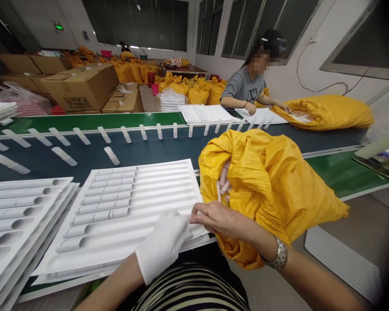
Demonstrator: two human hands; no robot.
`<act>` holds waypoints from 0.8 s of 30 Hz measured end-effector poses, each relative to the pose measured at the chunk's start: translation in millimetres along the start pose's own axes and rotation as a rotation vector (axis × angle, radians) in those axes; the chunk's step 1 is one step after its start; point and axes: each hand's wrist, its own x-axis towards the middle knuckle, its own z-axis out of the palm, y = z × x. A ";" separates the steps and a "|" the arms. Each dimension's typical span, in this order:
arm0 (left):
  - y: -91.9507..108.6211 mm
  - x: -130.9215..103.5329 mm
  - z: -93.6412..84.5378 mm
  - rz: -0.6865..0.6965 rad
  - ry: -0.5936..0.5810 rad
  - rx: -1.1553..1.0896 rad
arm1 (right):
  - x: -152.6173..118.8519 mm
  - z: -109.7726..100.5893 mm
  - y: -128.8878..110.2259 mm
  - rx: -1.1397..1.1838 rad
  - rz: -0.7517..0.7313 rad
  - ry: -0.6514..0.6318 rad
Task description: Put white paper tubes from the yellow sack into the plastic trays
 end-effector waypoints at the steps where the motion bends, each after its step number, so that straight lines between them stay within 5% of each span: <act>1: -7.2 11.0 -11.4 -0.023 -0.010 0.005 | -2.0 -6.3 5.4 0.055 0.024 0.024; 6: -84.3 80.3 -92.8 -0.437 0.332 -0.024 | -18.5 -43.9 49.4 0.043 0.097 0.434; 9: -139.0 115.2 -130.8 -0.530 0.414 0.018 | -28.8 -51.2 68.7 -0.167 0.123 0.421; 12: -175.7 134.1 -147.1 -0.547 0.354 0.066 | -33.3 -45.6 75.8 -0.258 0.057 0.387; 17: -197.5 138.1 -146.1 -0.586 0.248 0.204 | -26.2 -25.5 81.9 -0.266 0.026 0.337; 24: -187.1 117.8 -164.1 -0.530 0.255 0.350 | -11.5 0.1 99.5 -0.292 0.165 0.276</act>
